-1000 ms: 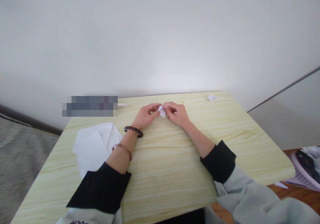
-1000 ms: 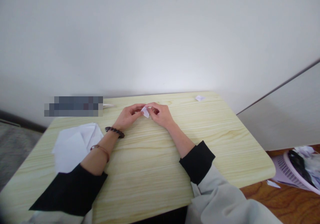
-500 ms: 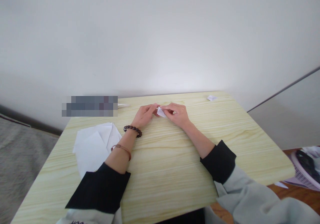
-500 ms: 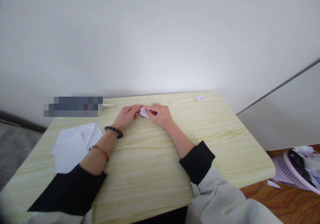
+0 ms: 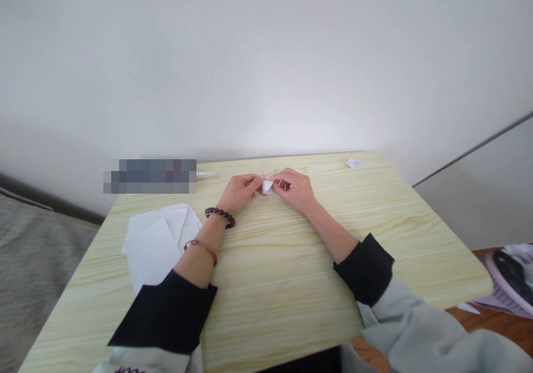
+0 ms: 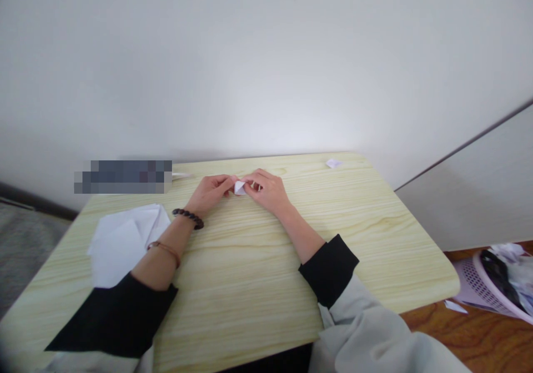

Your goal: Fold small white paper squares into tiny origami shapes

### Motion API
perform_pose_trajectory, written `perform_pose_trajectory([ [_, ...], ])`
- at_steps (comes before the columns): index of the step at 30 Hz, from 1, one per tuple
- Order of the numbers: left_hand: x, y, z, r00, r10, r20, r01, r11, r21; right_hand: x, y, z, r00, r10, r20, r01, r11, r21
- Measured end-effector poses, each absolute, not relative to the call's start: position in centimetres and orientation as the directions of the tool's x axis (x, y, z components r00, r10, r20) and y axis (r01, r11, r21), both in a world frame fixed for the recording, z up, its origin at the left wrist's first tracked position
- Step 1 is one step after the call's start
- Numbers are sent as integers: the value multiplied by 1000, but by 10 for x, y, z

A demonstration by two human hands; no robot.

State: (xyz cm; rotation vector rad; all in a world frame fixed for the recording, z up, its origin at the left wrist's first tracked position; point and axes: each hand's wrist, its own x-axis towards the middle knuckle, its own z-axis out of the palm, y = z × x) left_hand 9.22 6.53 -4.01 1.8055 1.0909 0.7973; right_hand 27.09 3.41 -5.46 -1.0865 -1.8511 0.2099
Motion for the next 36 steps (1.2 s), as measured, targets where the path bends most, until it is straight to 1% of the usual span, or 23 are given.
perform_pose_trajectory([
  [8, 93, 63, -35, 378, 922, 82, 347, -222, 911, 270, 35, -54, -95, 819, 565, 533, 521, -666],
  [14, 94, 63, -37, 325, 942, 85, 322, -195, 926, 270, 36, -54, -52, 851, 522, 494, 476, -727],
  [18, 95, 63, -38, 290, 953, 94, 311, -186, 932, 271, 38, -55, -42, 895, 444, 457, 412, -788],
  [21, 96, 63, -38, 257, 962, 90, 295, -167, 941, 272, 39, -56, -76, 916, 393, 428, 386, -817],
  [24, 97, 63, -38, 220, 972, 82, 271, -141, 952, 272, 39, -55, -102, 921, 377, 421, 383, -822],
  [29, 98, 63, -39, 157, 985, 73, 217, -107, 970, 271, 40, -54, -96, 926, 366, 454, 368, -811],
  [36, 99, 62, -38, 137, 988, 68, 192, -94, 977, 268, 39, -53, -131, 930, 344, 482, 364, -797],
])
